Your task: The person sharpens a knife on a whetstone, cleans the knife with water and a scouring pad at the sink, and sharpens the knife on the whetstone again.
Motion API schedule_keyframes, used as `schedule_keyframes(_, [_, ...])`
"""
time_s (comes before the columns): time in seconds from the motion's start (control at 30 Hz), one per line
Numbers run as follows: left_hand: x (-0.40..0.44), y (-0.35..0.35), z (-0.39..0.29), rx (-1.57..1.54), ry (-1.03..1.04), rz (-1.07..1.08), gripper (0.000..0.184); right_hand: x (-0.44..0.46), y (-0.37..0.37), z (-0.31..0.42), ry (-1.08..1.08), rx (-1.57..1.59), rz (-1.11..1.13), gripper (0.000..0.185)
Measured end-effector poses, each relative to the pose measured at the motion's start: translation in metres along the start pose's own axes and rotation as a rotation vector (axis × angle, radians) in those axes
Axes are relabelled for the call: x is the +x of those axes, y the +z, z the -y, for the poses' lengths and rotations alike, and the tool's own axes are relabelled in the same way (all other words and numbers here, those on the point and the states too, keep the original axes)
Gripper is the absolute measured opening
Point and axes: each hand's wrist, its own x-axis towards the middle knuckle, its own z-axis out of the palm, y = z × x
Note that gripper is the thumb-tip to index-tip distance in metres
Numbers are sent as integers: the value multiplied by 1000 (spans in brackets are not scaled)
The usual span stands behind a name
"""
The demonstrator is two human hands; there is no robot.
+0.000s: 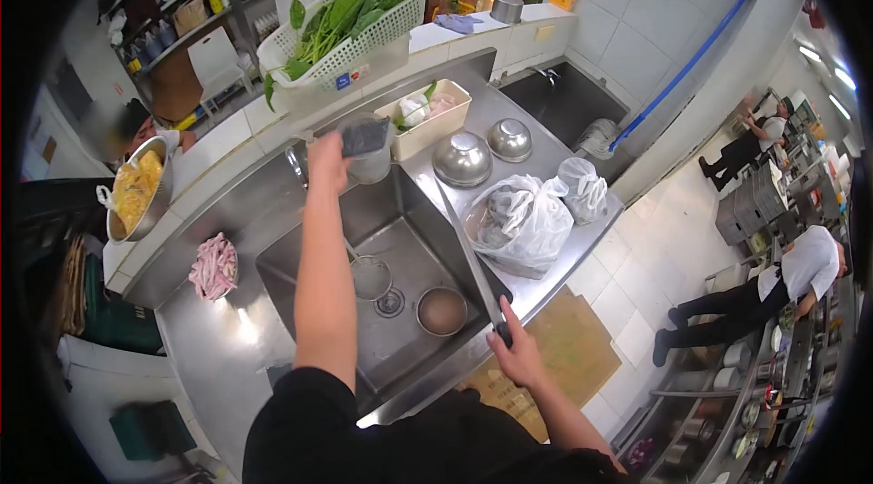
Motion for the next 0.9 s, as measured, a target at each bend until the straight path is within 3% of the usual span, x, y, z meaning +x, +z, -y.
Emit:
schedule_keyframes(0.07, [-59,-29,30,-618,-173,388,32,11,1,9,-187,-18,-39,74])
schedule_keyframes(0.13, [-137,-9,34,-645,-366,271,34,20,1,26,-190,-26,5,72])
schedule_keyframes(0.23, [-166,-24,130,-549,-393,218,30,29,18,28,-248,-132,24,69])
schedule_keyframes(0.33, [-229,-33,161,-610,-403,212,29,39,40,27,-316,-288,5,65])
schedule_keyframes(0.4, [-254,-37,160,-621,-373,209,30,37,51,29,-301,-518,94,65])
schedule_keyframes(0.47, [-270,-48,155,-579,-298,246,43,18,55,22,-307,-537,134,65])
schedule_keyframes(0.6, [-284,-78,144,-596,-280,148,51,-44,36,2,-278,-608,311,65])
schedule_keyframes(0.7, [-297,-90,155,-606,-292,-10,48,-79,26,-16,-360,-642,283,65])
schedule_keyframes(0.9, [-323,-84,162,-511,-369,34,35,-32,49,-2,-446,-562,175,66])
